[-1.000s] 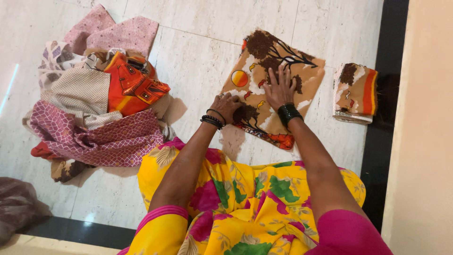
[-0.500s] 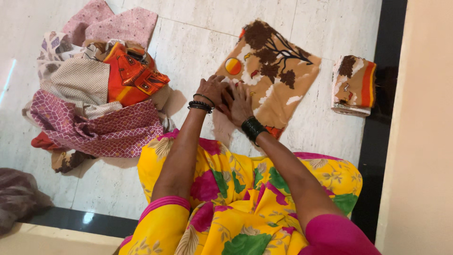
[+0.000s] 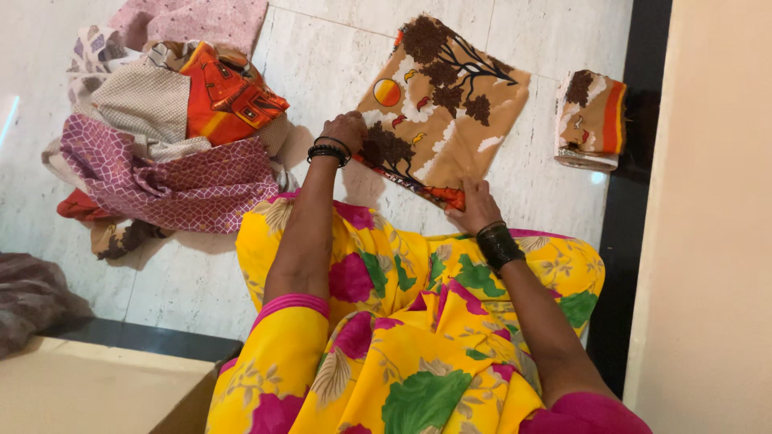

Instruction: The person sits on the floor and folds several pieces of patterned bedding one at a time. They unfold each item, smooth it, fold it into a compact rectangle, and place it on a growing stack to the right.

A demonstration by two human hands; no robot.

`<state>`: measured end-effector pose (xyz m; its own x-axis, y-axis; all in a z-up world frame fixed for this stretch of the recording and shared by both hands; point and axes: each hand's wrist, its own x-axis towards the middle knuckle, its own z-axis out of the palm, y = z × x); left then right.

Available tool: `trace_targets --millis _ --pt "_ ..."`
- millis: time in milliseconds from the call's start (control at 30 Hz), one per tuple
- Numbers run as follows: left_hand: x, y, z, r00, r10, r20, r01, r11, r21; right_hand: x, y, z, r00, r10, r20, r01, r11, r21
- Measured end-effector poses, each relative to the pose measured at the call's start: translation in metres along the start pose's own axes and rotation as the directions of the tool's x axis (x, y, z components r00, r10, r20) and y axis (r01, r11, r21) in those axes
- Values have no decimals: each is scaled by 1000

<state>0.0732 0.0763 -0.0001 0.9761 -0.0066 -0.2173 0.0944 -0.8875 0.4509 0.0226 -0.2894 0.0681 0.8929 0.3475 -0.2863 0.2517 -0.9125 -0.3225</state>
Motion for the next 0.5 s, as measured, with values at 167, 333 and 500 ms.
trace_targets --millis 167,333,500 --pt "-21 6 12 999 -36 16 36 998 43 5 21 37 969 -149 -199 150 989 -11" --pt "-42 22 9 998 -16 53 8 988 153 22 55 44 948 -49 -314 40 999 -32" --pt "-59 59 16 972 115 203 -156 968 195 13 63 33 920 74 -384 -84 996 -9"
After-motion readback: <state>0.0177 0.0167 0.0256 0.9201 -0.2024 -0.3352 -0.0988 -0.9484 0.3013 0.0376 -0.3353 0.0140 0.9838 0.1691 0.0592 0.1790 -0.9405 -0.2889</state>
